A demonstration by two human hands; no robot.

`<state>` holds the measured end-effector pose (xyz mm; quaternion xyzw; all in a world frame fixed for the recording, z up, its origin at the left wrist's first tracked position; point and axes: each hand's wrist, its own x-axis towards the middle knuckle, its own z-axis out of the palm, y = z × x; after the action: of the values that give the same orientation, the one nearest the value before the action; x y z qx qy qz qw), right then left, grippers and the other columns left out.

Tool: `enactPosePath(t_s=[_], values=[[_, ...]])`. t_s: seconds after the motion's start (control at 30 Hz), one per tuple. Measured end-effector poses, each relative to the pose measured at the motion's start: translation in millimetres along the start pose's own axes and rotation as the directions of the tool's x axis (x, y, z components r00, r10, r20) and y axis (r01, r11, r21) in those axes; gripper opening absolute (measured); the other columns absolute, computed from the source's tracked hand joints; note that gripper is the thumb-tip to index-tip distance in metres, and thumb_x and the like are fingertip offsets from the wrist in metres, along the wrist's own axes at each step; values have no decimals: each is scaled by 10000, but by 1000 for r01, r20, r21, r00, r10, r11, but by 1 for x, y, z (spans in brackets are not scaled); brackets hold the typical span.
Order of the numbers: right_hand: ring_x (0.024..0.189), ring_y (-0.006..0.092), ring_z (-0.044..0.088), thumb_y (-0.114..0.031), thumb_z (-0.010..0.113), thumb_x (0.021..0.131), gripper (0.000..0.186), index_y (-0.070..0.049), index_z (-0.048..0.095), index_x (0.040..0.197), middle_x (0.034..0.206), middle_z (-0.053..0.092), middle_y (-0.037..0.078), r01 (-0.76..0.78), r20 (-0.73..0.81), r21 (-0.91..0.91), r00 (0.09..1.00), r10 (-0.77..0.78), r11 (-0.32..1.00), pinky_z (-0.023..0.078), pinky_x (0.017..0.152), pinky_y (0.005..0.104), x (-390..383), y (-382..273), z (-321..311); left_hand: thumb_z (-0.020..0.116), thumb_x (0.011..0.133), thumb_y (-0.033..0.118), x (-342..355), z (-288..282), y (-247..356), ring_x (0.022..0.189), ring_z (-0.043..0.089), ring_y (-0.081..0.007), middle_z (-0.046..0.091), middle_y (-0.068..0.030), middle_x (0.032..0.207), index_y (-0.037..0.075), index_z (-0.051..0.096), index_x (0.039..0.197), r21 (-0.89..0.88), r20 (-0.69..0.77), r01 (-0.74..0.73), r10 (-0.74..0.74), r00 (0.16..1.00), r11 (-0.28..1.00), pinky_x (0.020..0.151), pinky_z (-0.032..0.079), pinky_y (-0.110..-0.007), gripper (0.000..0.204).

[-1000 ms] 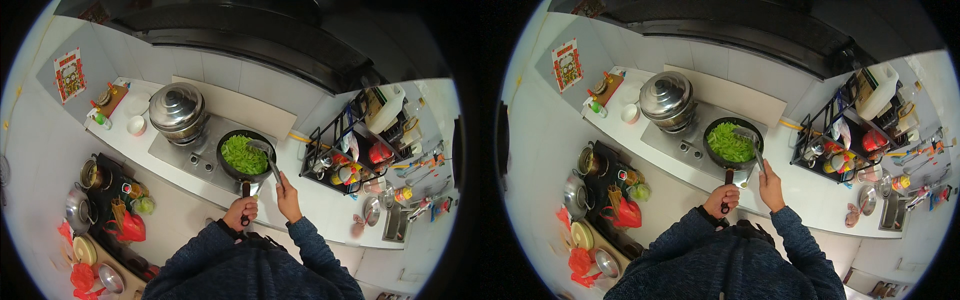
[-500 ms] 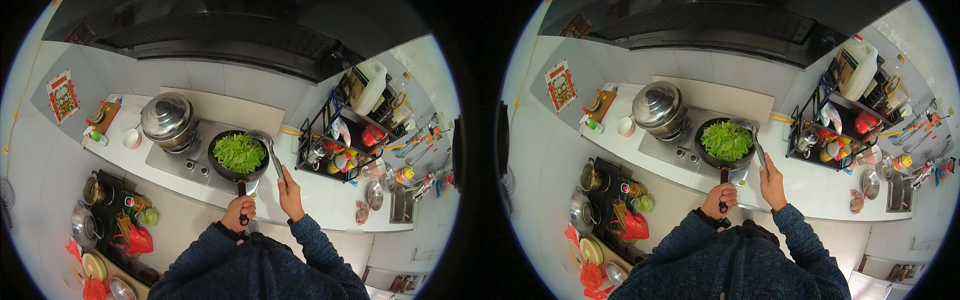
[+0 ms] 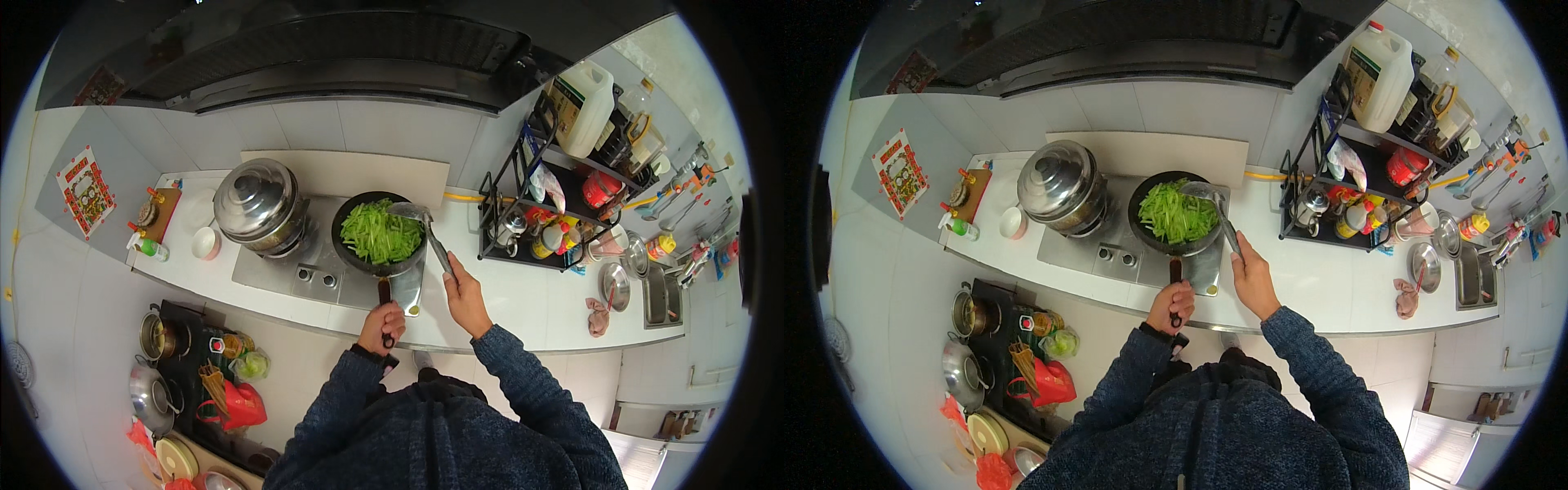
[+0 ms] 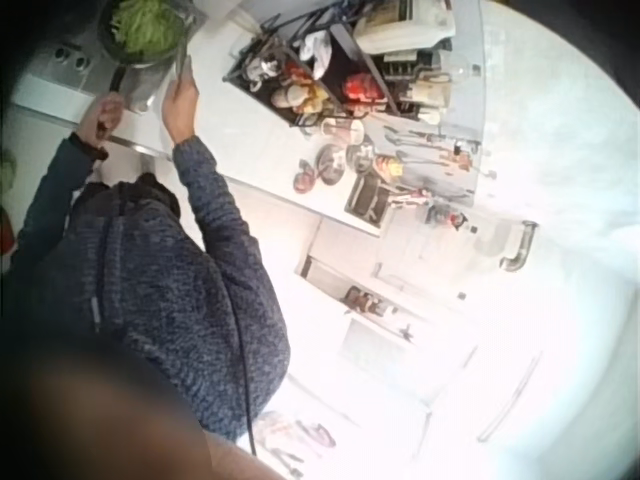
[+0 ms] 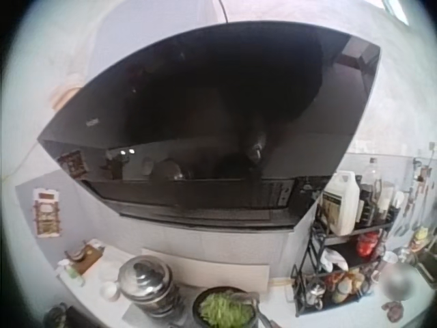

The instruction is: The person stir-fries green vegetables in a pan on a gas stove. They repeatedly stir the vegetables with a spatula, add liquid seasoning from a bottle, and sprinkle a powdered seasoning from a packet, then continue stirring.

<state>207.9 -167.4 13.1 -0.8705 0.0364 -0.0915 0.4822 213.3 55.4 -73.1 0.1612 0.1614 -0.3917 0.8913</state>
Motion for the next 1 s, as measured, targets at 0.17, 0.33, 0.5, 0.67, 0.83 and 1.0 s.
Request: enactPosePath(t_s=[0.17,0.33,0.5,0.67,0.83,1.0], values=[[910,393,691,-84,544,1026,474,66,489,1472,1102,687,323,145,-57,-78,987,-150,986,533,838,418,35,29,41,555,1006,71,-9,-32,2,433,400,-50,435,73,620,113,549,954,29,32,20,-20,999,999,423,359,-241,67],[865,506,646,-94,520,1018,502,90,424,1475,976,646,352,173,26,-201,985,-171,964,526,813,560,77,51,90,573,1012,113,-14,-44,-7,432,383,-53,425,74,634,128,539,1004,53,-58,24,-21,998,998,415,345,-244,38],[838,524,644,-68,530,992,526,79,416,1483,960,639,372,173,215,-305,971,-109,937,544,768,549,63,46,110,595,1013,138,-15,-37,-8,436,375,-57,415,72,642,136,533,1014,78,-51,17,-13,999,997,421,347,-249,61],[851,500,663,-61,541,974,497,102,471,1438,965,657,372,279,384,-315,911,-147,907,545,775,546,29,9,28,590,1015,151,-17,-31,-8,442,384,-54,417,77,636,140,489,924,86,-88,4,4,996,996,445,354,-253,137],[823,496,669,-69,557,962,457,72,533,1396,869,675,335,279,460,-354,883,-93,893,542,771,549,28,2,14,593,1013,166,-13,-31,-10,453,399,-52,421,78,631,155,458,856,96,-57,10,-4,998,995,456,355,-258,208],[788,491,679,-48,571,934,547,66,462,1458,902,660,323,317,345,-470,925,-160,824,570,723,536,73,30,80,566,1026,144,-11,-31,-13,435,384,-53,427,75,638,118,510,964,60,-69,-1,5,998,998,423,350,-249,88]])
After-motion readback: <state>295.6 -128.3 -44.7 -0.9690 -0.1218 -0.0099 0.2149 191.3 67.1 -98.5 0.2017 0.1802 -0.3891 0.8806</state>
